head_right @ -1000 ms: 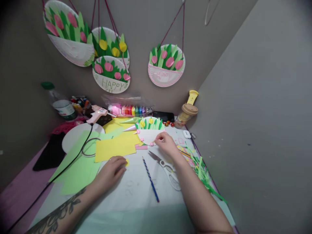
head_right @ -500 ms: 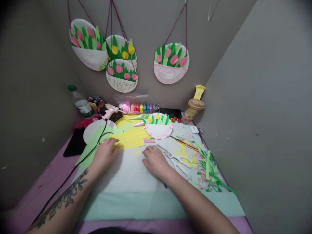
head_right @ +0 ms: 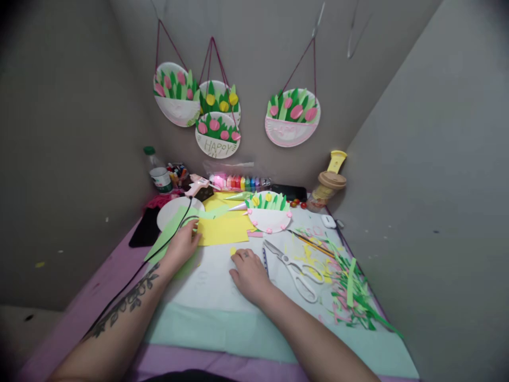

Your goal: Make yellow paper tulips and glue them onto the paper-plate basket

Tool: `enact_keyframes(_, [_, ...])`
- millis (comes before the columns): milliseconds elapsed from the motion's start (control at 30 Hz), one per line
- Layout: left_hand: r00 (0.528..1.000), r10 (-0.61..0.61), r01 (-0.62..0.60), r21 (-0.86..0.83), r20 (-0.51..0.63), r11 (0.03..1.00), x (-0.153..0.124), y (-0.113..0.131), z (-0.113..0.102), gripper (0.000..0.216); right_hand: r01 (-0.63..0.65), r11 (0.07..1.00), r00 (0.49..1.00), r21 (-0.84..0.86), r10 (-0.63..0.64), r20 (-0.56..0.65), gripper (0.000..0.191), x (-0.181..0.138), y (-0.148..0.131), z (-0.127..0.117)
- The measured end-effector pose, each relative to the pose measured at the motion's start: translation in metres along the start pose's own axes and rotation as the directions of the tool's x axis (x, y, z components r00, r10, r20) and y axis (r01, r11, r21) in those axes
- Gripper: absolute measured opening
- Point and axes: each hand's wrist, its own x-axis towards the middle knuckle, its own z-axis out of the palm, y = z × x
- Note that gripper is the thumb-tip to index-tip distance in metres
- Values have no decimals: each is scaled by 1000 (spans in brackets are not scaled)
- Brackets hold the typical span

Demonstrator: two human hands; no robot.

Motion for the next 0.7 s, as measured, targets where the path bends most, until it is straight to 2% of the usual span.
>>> enact_keyframes(100, [991, 68, -49, 157, -114, 986, -1, -8, -29, 40, 8, 1000, 1000, 8, -8, -15, 29, -2, 1, 2])
enact_keyframes(133, [982, 48, -9, 211, -181, 977, -2, -13, -42, 38, 12, 1000, 1000, 11, -11, -18, 30, -2, 2, 2])
enact_keyframes(167, [964, -16, 83, 245, -264, 966, -3, -21, -55, 38, 16, 1000, 1000, 14, -16, -19, 30, -2, 2, 2])
enact_keyframes(233, [927, -163, 271, 304, -339, 913, -7, -40, -75, 43, 26, 999, 999, 21, -26, -20, 31, -3, 4, 2])
enact_keyframes(267, [925, -211, 318, 338, -316, 886, -10, -50, -82, 48, 30, 999, 999, 26, -29, -21, 31, -3, 4, 2])
enact_keyframes(367, [922, -375, 381, 377, -94, 844, -13, -74, -85, 55, 33, 999, 999, 36, -32, -26, 31, -2, 5, 2])
enact_keyframes(500, [927, -348, 376, 346, -142, 860, -8, -80, -74, 56, 28, 999, 999, 39, -27, -22, 31, -1, 5, 4])
enact_keyframes(633, [925, -367, 379, 330, -100, 864, -6, -74, -77, 52, 31, 998, 999, 49, -29, -23, 31, -2, 7, -1])
enact_keyframes(700, [915, -361, 400, 294, -182, 868, -9, -76, -84, 51, -37, 999, 997, 15, 38, -69, 28, -4, 12, -8])
